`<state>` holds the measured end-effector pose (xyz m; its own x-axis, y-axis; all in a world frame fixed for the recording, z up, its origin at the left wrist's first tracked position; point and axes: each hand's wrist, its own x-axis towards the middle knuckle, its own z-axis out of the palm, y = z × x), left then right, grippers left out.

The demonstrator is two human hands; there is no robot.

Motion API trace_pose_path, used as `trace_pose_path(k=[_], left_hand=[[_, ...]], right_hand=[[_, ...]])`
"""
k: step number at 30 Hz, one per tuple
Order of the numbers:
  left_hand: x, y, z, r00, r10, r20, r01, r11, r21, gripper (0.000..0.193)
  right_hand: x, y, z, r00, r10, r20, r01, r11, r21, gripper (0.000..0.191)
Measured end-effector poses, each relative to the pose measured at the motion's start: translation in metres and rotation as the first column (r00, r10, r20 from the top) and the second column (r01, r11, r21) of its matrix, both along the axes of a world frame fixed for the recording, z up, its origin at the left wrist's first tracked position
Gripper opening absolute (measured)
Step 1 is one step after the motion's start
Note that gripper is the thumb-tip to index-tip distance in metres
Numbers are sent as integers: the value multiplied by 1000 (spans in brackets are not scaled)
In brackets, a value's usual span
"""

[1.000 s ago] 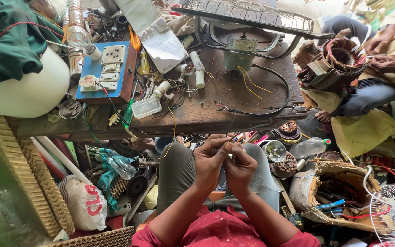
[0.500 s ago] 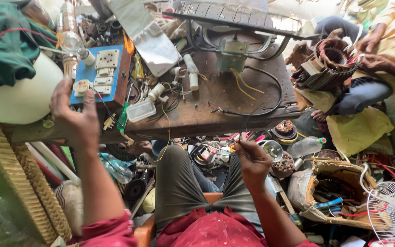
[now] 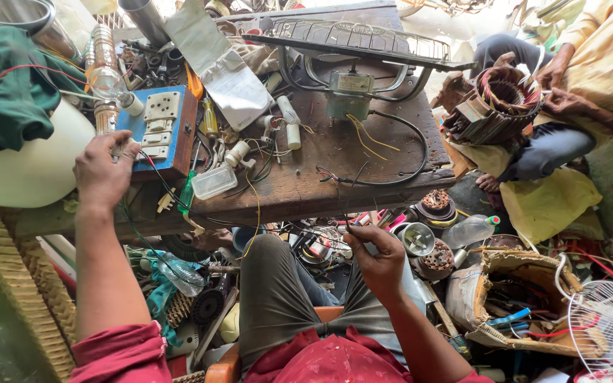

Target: The person sits at a cluttered workbench and manipulates wires connected to a fan motor and a test board. They connect wires to a socket, test the fan by spinning the blades, and use a screwdriver to adjust connections on the test board.

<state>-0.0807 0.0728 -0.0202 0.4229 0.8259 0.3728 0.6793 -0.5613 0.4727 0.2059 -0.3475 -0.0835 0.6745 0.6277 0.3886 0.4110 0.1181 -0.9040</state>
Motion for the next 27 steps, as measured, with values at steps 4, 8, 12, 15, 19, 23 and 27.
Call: trace_pose_path(k=[4, 8, 12, 15, 19, 23, 27], left_hand=[[-4, -2, 10, 974, -92, 209, 88, 996, 26, 37], [0, -19, 24, 984, -120, 131, 63, 925, 374, 31], [25, -54, 40, 954, -209, 216, 102, 900, 423, 40], [58, -102, 45, 874, -254, 414, 166, 957, 238, 47], [116, -175, 36, 737, -414, 535, 362, 909, 205, 28], [144, -202, 27, 350, 81, 933, 545, 793, -273, 26], [142, -186, 22, 471, -35, 881, 494, 838, -231, 13]], right_hand=[[1, 1, -1, 998, 16, -60, -16, 1000, -7, 19], [-1, 5, 6, 999, 7, -48, -7, 1000, -3, 18], [-1, 20, 30, 989, -26, 146, 29, 999, -18, 15], [-3, 55, 56, 960, -37, 276, 31, 999, 27, 15], [-28, 114, 86, 913, -3, 408, -97, 970, 224, 17], [-40, 135, 96, 856, 88, 509, -162, 981, 103, 25], [-31, 127, 84, 783, 168, 599, -208, 978, -3, 32]])
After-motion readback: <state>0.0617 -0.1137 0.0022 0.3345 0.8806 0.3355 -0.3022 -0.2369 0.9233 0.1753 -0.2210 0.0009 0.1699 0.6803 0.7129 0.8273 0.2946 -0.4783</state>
